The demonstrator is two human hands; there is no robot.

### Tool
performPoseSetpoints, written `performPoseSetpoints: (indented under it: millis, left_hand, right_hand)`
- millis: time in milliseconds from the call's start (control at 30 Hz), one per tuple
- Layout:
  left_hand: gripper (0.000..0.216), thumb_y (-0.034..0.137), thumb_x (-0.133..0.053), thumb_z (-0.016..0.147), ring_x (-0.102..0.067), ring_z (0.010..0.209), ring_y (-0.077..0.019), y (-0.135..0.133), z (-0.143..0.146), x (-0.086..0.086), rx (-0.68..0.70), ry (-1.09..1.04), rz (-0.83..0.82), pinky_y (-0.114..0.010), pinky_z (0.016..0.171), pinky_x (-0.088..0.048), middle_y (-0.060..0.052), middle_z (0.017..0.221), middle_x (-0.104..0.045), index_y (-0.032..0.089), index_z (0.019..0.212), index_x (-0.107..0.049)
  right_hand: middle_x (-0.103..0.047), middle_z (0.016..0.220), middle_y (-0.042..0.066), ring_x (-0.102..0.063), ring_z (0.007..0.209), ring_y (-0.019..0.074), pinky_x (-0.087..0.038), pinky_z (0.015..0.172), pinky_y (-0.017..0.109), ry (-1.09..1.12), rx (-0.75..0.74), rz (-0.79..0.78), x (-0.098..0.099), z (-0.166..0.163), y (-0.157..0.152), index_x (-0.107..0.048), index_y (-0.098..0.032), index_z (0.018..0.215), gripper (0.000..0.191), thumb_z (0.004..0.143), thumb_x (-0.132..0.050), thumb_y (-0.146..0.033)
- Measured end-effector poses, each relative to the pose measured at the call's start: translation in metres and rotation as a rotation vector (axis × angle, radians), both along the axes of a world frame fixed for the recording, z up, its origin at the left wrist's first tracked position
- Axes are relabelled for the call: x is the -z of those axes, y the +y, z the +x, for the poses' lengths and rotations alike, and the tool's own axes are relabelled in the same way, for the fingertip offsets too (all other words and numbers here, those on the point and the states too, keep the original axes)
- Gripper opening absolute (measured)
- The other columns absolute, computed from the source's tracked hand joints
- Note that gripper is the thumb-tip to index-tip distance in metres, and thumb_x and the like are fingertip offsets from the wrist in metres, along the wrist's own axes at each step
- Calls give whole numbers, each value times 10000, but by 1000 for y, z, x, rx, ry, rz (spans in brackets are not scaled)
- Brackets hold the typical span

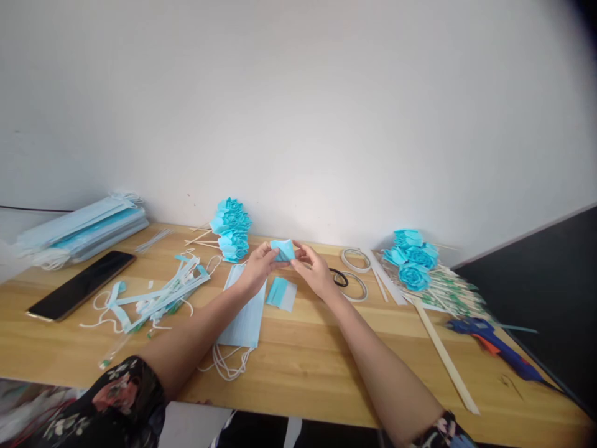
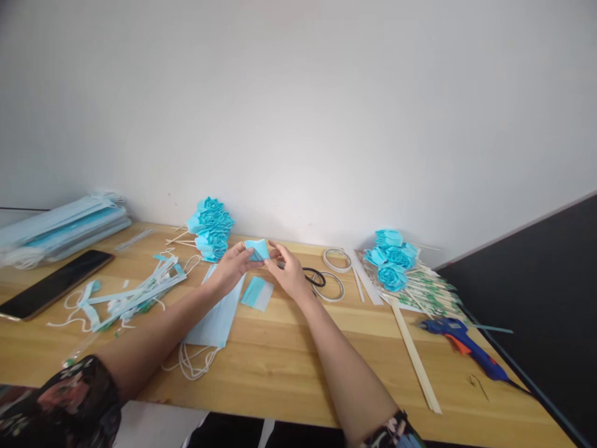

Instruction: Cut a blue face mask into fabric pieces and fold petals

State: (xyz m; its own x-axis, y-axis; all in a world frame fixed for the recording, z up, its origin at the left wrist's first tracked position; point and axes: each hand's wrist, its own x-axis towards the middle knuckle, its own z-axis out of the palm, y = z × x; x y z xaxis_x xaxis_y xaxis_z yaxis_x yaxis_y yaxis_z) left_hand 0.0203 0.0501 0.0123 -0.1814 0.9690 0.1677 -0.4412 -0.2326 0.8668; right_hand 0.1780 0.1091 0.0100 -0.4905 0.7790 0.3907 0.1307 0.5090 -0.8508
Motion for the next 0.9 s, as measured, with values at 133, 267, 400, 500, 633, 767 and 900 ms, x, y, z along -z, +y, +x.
performPoseSetpoints:
  millis: [133,267,400,500,633,767,900]
  left_hand:
    - [311,365,-744,717,-655,818,-179,0,2,1,-18,23,-12,-374,807,-539,-40,848,-661,135,841,-575]
    - [319,379,-729,730,-653,832,-178,1,2,1,-44,17,-7,-366,805,-539,-51,872,-667,136,869,-577]
    - [329,397,-723,733,-650,841,-181,0,2,1,-60,70,8,-365,792,-543,-56,898,-670,142,870,-567]
    - [340,430,-715,734,-652,819,-184,0,5,2,-63,145,23,-373,768,-549,-46,866,-669,150,838,-553]
    - [361,455,-723,713,-650,760,-175,0,10,5,-43,207,34,-362,742,-554,-27,793,-658,155,802,-544]
    - [366,425,-749,692,-656,772,-178,0,13,7,-8,231,22,-361,763,-548,-37,821,-682,148,855,-575]
    - [394,424,-773,658,-660,800,-194,-1,12,4,18,243,-8,-366,787,-539,-57,869,-706,138,889,-631]
  right_hand:
    - [-680,932,52,-620,851,177,-513,785,317,39,16,-33,4,-2,2,-647,-181,1158,379,796,-603,-287]
    - [-670,895,27,-616,817,159,-510,770,299,94,-10,-88,4,0,3,-653,-199,1159,376,796,-598,-279]
    - [-670,949,26,-622,842,158,-507,787,298,100,-63,-139,-1,2,2,-639,-214,1189,398,806,-606,-320]
    - [-686,1042,47,-633,887,179,-512,792,311,122,-107,-193,-3,2,0,-635,-219,1169,403,802,-632,-387]
    - [-698,871,26,-622,746,166,-501,679,277,98,-47,-156,-1,0,0,-661,-192,914,270,781,-654,-426]
    - [-626,720,-13,-567,646,137,-455,602,244,92,29,-84,3,-1,1,-601,-194,774,246,792,-640,-436]
    - [-620,720,-13,-566,648,144,-458,610,250,101,45,-61,5,-1,1,-598,-201,781,261,790,-632,-459]
